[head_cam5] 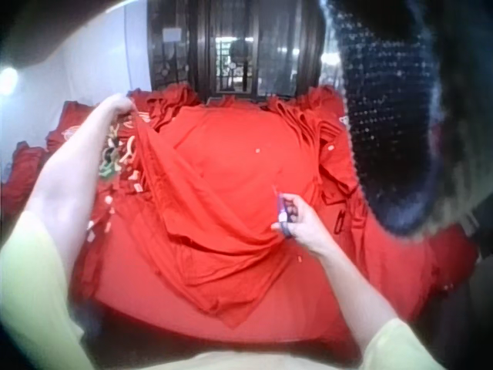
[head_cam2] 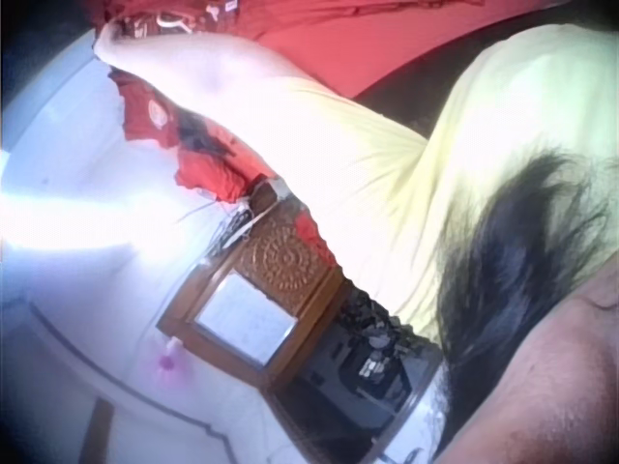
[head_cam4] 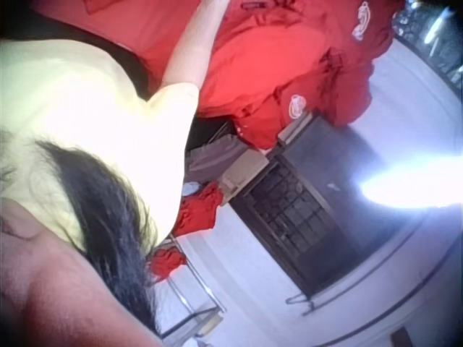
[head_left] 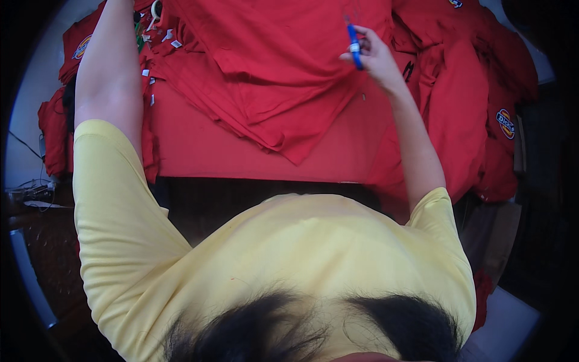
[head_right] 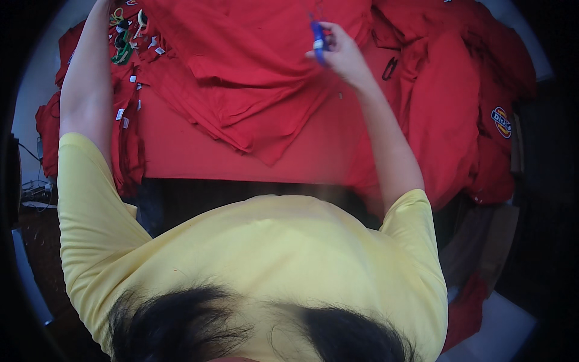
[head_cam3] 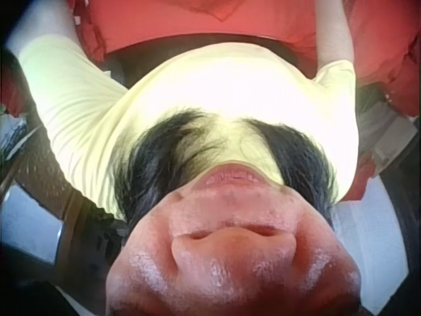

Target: The person uses shears to cut through a layer of red fabric on a table, moving along the edge of a stack of garments.

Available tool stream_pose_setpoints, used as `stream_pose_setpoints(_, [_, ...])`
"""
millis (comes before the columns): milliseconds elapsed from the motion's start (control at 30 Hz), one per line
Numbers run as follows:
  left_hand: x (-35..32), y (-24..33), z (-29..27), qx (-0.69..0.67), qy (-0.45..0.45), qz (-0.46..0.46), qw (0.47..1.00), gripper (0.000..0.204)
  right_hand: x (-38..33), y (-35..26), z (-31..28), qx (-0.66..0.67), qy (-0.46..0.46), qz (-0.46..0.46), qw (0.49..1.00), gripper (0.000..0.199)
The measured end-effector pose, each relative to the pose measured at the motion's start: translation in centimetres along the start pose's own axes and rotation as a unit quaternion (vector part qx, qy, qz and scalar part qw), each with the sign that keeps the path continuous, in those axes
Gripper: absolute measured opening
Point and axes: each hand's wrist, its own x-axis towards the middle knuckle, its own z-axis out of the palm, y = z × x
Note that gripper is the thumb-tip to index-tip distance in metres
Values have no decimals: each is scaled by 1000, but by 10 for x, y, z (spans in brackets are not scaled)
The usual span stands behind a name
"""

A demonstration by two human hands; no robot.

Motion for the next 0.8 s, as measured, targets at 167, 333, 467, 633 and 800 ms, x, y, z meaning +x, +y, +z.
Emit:
stream_pose_setpoints(167, [-20,11,11,-54,3,15,998,50,-43,24,136,-78,-105,-120,984,58])
stream_pose_setpoints(333, [-41,29,7,-136,-3,51,989,59,-39,29,167,-44,-157,-133,978,54])
stream_pose_setpoints(467, [-70,51,34,-224,-47,106,968,66,31,-20,43,156,91,-104,978,58])
stream_pose_setpoints(633, [-149,80,116,-141,-38,258,955,76,24,-10,-102,-1,413,-172,894,56])
stream_pose_setpoints(800, [-259,-103,159,277,40,162,946,45,-51,13,12,92,148,-66,982,42])
